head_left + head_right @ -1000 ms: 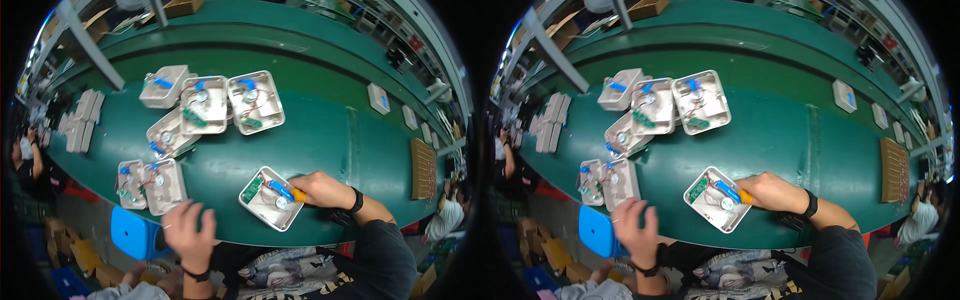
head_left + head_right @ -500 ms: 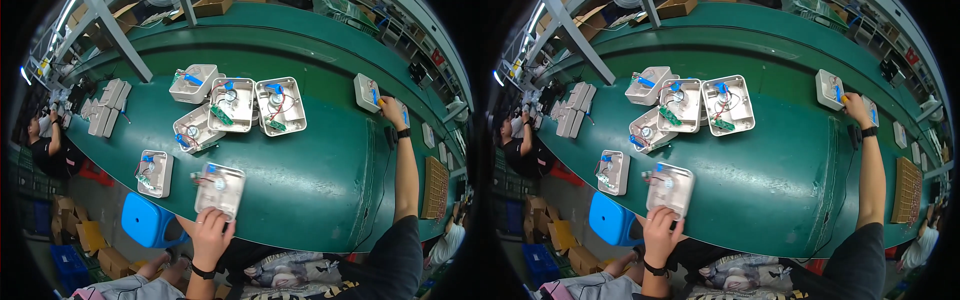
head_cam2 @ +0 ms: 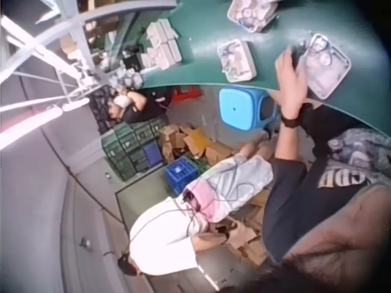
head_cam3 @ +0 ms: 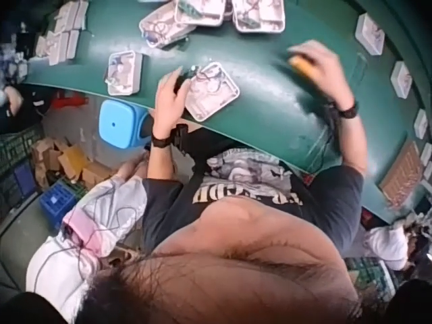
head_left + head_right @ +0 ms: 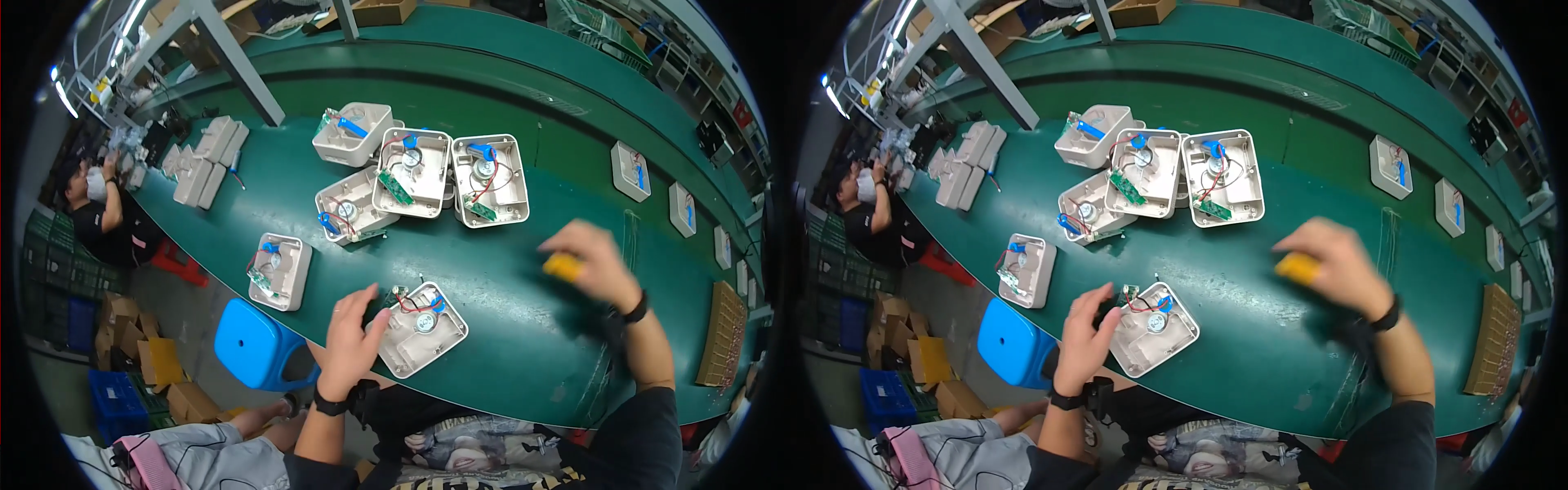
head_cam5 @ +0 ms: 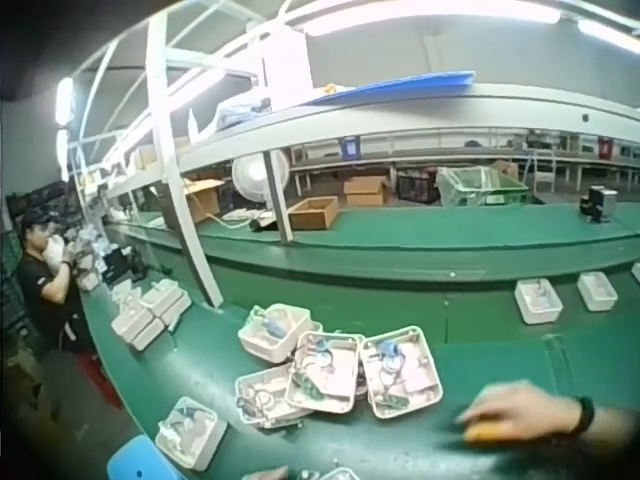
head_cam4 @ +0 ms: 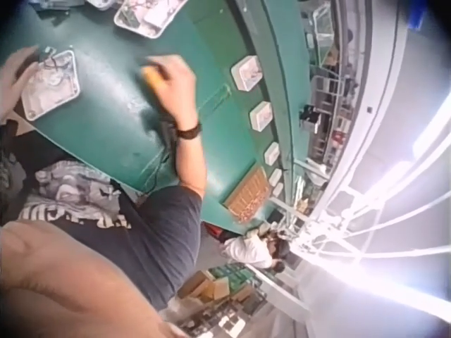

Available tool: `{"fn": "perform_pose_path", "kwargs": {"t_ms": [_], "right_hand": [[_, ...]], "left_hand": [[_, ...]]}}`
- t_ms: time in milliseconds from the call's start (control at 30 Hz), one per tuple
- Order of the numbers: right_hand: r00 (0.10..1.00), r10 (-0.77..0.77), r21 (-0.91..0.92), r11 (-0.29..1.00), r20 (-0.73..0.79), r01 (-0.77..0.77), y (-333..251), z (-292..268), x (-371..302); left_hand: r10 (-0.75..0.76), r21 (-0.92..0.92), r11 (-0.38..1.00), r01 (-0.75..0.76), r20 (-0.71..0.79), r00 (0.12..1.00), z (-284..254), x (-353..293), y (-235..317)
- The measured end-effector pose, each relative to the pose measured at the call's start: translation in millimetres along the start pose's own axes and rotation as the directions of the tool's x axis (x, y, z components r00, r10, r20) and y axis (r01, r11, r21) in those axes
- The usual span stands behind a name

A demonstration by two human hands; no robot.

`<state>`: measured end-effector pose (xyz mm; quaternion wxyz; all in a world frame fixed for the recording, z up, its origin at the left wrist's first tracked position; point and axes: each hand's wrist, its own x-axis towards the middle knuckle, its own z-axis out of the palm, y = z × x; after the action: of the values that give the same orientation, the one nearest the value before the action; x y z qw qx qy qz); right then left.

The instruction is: Assemble small electronic components and PCB boards into plastic housings on a factory production line.

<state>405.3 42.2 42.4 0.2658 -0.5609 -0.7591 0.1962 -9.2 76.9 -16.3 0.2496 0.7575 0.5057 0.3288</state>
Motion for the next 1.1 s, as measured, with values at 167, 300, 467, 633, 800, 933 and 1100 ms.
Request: {"fn": "perform_pose_path", "kwargs": {"t_ms": [167,300,467,633,800,933,1100], "right_hand": [[0.964,-0.26,0.237,0.941,0.055,0.241,-47,100,24],[0.957,-0.288,0.271,0.925,0.04,0.267,-50,118,34],[0.985,0.018,0.394,0.915,0.17,-0.084,-60,86,40],[0.976,-0.054,-0.112,0.991,0.21,0.079,-26,91,26],[0.944,-0.319,-0.098,0.946,-0.091,0.31,-46,100,30],[0.819,-0.574,-0.062,0.818,-0.019,0.572,-57,107,40],[0.861,-0.509,0.031,0.86,-0.018,0.509,-49,121,29]], "left_hand": [[-0.112,-0.088,0.989,0.122,0.115,0.987,15,9,-3],[-0.122,-0.149,0.98,0.13,0.057,0.991,19,3,2],[-0.121,-0.244,0.962,0.12,0.014,0.993,22,2,11],[-0.189,-0.378,0.899,0.221,0.119,0.975,23,7,-1],[-0.143,-0.41,0.885,0.223,0.216,0.966,35,15,0],[-0.069,-0.385,0.91,0.156,0.231,0.97,39,17,4],[-0.003,-0.203,0.979,0.034,0.148,0.989,29,6,11]]}}
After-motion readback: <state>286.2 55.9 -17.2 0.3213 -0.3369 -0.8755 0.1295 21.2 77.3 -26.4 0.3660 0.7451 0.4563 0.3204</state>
